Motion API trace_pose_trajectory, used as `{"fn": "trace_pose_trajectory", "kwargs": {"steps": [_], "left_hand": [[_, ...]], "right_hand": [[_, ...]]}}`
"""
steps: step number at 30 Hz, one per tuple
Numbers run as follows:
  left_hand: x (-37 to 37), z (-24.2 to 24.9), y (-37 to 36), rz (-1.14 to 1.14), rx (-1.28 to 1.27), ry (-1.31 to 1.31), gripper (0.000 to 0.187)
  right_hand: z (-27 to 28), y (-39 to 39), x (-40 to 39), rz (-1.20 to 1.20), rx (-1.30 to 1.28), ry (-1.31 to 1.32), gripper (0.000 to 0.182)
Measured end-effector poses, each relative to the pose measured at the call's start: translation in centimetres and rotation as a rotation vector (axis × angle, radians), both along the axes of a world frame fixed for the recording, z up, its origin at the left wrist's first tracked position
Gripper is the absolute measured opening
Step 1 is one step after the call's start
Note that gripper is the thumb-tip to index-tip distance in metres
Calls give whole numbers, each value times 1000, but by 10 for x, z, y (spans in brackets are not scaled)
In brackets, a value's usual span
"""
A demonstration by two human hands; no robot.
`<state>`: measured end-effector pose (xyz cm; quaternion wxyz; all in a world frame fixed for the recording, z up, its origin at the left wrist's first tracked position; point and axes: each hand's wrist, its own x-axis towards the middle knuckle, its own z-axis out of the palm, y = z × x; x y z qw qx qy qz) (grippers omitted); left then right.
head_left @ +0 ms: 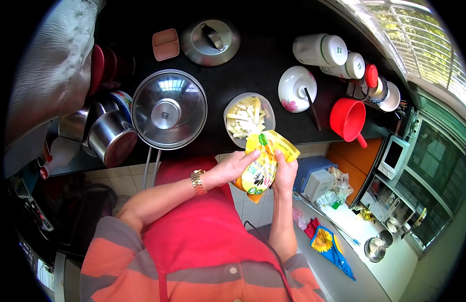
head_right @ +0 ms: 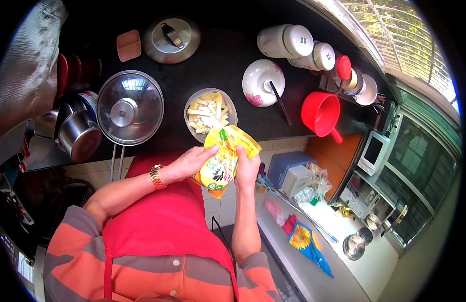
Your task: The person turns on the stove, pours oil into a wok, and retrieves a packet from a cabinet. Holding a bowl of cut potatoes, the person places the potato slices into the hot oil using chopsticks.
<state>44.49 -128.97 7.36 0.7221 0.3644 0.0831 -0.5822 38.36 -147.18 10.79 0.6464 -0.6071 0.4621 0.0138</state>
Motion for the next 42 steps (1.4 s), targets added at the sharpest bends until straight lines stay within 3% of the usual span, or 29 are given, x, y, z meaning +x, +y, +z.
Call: {"fn": "trace_pose_trajectory", "kwargs": {"steps": [2, 7, 16, 22, 31, 38, 39, 42], "left_hand": [[-3, -1, 6, -128, 34, -246, 61], [2, 4, 17, -208, 58, -242, 51], [12, -10, 37, -309, 85, -286, 57], [28, -4, 40, -377, 110, -541, 63], [33, 34, 30, -298, 241, -1153, 58], [2, 85, 25, -340, 344, -1400, 61], [-7, 89, 26, -260, 323, -1480, 49], [-38, 108, 27, -239, 357, -1514, 49]], "right_hand": [[6, 7, -5, -118, 38, -106, 26], [-1, 16, -21, -143, 40, -132, 29], [-16, 32, -20, -200, 82, -170, 29], [-15, 31, -14, -161, 98, -302, 32], [-8, 17, -27, -253, 451, -634, 31], [1, 11, -63, -186, 586, -853, 30], [7, 10, -70, -179, 596, -871, 30], [24, 8, -90, -113, 631, -906, 29]]}}
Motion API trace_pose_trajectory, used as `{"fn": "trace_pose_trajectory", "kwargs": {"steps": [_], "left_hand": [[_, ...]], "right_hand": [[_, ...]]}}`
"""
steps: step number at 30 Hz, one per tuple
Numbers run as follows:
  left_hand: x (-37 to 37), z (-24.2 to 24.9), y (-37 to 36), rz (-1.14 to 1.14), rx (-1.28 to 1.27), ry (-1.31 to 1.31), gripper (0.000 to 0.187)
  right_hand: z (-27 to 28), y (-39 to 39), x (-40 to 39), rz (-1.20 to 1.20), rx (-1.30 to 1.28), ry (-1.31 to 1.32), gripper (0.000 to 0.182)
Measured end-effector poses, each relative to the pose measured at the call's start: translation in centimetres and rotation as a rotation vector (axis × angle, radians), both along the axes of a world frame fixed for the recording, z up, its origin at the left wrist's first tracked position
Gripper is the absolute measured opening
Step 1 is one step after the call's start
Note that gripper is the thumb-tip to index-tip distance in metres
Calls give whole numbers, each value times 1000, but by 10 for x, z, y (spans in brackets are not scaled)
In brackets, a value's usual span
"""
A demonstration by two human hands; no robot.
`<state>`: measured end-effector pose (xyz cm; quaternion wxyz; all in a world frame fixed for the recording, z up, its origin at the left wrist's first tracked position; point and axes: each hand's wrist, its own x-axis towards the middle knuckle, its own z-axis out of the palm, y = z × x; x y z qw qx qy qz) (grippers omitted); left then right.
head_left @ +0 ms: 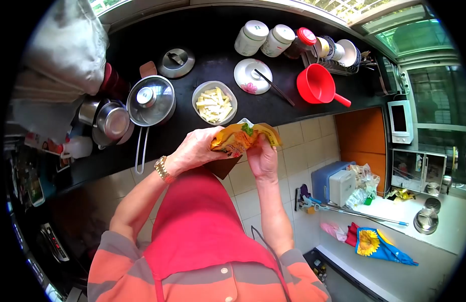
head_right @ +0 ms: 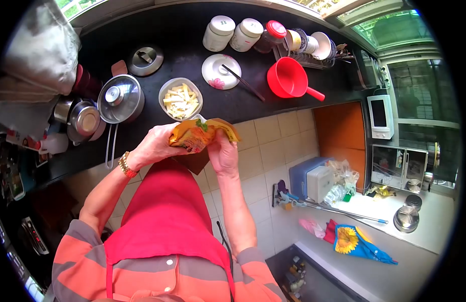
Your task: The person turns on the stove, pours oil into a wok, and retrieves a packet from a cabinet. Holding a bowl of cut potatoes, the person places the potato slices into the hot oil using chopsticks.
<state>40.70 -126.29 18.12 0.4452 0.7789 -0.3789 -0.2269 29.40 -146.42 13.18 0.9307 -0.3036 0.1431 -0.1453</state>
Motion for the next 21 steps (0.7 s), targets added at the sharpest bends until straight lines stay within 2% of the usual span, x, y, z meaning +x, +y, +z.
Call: {"fn": "trace_pose_trajectory", "kwargs": {"steps": [3, 6, 10, 12, 15, 21], "left_hand": [[-36, 20, 7, 61, -13, 49, 53], [-74, 31, 19, 123, -75, 12, 49], [-119, 52, 44, 233, -29, -52, 50], [-137, 58, 58, 268, -99, 1, 54], [-158, 69, 78, 347, -61, 14, 57], [-189, 76, 118, 465, -140, 167, 51]], "right_hand": [[15, 3, -24, 44, 6, -35, 28], [32, 10, -40, 111, 27, -82, 27], [42, 31, -57, 184, 24, -98, 26], [47, 43, -62, 230, 26, -98, 26], [52, 62, -70, 293, 46, -107, 25], [55, 102, -79, 416, -13, -132, 27]]}}
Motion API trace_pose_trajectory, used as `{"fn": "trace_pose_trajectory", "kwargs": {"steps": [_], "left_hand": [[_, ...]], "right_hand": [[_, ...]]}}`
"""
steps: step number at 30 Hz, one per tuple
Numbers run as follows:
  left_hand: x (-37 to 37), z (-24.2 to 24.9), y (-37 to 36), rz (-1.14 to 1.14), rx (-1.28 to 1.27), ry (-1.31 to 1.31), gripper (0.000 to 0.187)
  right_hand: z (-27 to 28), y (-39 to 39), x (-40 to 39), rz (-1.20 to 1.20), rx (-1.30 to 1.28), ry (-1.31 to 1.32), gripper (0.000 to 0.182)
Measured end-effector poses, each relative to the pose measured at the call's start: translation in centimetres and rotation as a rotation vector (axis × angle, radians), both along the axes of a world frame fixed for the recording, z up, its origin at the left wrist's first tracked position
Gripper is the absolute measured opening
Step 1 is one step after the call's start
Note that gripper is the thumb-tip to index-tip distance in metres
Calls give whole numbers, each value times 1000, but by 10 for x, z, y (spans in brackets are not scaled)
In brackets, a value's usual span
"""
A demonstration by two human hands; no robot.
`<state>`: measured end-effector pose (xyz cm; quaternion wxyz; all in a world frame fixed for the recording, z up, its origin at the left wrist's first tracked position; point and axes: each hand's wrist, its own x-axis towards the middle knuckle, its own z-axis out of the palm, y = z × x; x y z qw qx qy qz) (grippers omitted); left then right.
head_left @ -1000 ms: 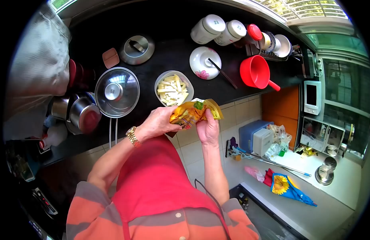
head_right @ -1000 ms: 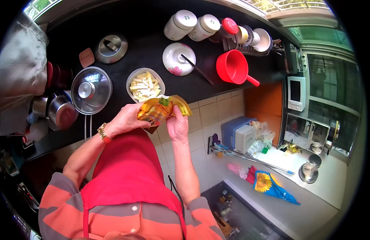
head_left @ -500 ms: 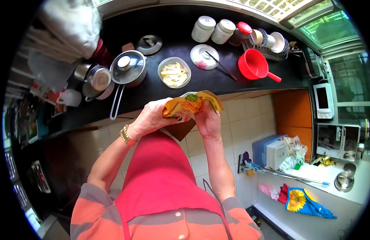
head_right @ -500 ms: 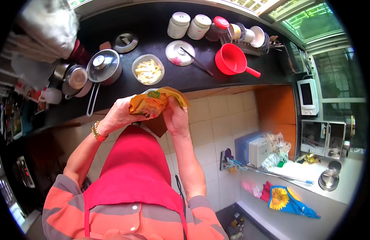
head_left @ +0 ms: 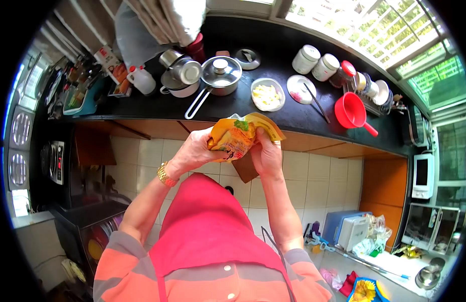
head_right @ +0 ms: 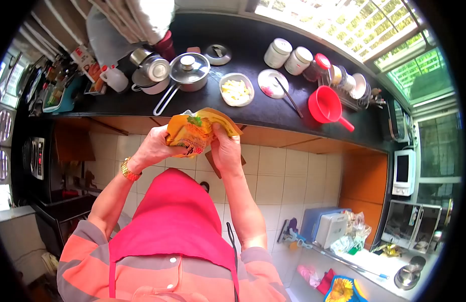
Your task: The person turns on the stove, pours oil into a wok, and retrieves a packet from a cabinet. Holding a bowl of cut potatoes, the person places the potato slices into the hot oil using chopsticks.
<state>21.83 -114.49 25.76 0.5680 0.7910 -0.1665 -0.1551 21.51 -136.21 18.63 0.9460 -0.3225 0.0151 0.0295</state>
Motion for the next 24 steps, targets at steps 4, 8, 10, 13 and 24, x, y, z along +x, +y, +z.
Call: {"fn": "trace_pose_trajectory", "kwargs": {"steps": [4, 8, 10, 13, 24], "left_hand": [[-18, -1, 44, 71, -23, -24, 49], [-39, 2, 104, 152, -36, -26, 49], [-50, -2, 142, 178, -69, 14, 49], [-66, -8, 203, 248, -225, 118, 50], [-145, -52, 424, 419, -419, 289, 58]], "right_hand": [[1, 36, -6, 63, -16, 16, 28], [-1, 98, -10, 169, -14, 12, 30], [3, 136, -16, 211, -16, 12, 31], [7, 193, -20, 278, -32, -9, 36], [-1, 423, -59, 439, -254, 107, 42]]}}
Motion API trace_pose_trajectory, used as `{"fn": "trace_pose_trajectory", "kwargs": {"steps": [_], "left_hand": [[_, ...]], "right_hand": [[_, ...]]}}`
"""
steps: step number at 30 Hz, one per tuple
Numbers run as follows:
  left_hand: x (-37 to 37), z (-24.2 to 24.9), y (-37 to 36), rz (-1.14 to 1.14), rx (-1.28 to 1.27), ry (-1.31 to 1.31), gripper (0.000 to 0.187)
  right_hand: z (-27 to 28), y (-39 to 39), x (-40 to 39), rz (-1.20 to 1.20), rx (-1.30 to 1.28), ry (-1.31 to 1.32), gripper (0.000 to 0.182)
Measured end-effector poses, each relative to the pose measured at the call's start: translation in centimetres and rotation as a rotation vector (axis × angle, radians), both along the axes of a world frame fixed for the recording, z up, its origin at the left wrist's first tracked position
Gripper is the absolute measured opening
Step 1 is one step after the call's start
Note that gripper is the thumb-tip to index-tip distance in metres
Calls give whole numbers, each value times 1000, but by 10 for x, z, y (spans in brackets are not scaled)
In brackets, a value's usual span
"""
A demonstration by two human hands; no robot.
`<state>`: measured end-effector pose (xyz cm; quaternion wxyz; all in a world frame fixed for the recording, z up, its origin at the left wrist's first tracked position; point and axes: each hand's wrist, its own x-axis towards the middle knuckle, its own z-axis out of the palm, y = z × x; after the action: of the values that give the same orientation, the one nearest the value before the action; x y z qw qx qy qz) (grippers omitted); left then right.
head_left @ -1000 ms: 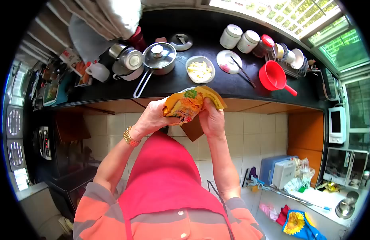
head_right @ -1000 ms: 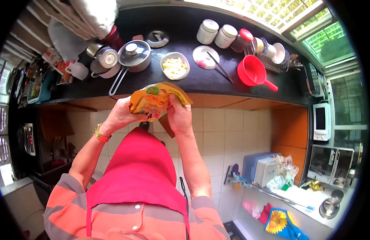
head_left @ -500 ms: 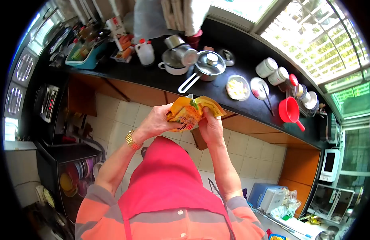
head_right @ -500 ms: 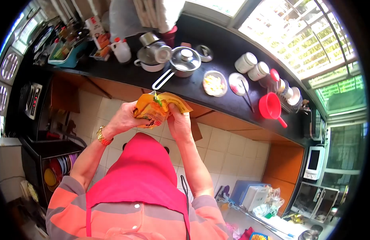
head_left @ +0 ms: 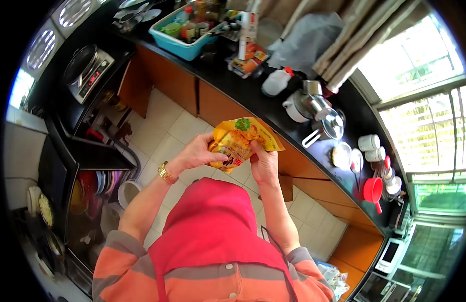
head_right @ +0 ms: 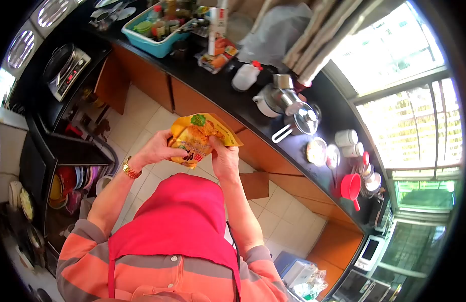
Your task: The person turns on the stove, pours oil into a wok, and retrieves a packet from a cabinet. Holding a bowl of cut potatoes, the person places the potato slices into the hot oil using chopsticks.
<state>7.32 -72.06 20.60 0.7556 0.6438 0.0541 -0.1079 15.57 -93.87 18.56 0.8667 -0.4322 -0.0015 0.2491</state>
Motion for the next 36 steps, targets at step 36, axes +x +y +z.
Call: {"fn": "trace_pose_trajectory", "kwargs": {"steps": [36], "left_hand": [[278, -297, 253, 1001, -1217, 645, 59]], "right_hand": [[-187, 176, 133, 239, -995, 33, 32]]}}
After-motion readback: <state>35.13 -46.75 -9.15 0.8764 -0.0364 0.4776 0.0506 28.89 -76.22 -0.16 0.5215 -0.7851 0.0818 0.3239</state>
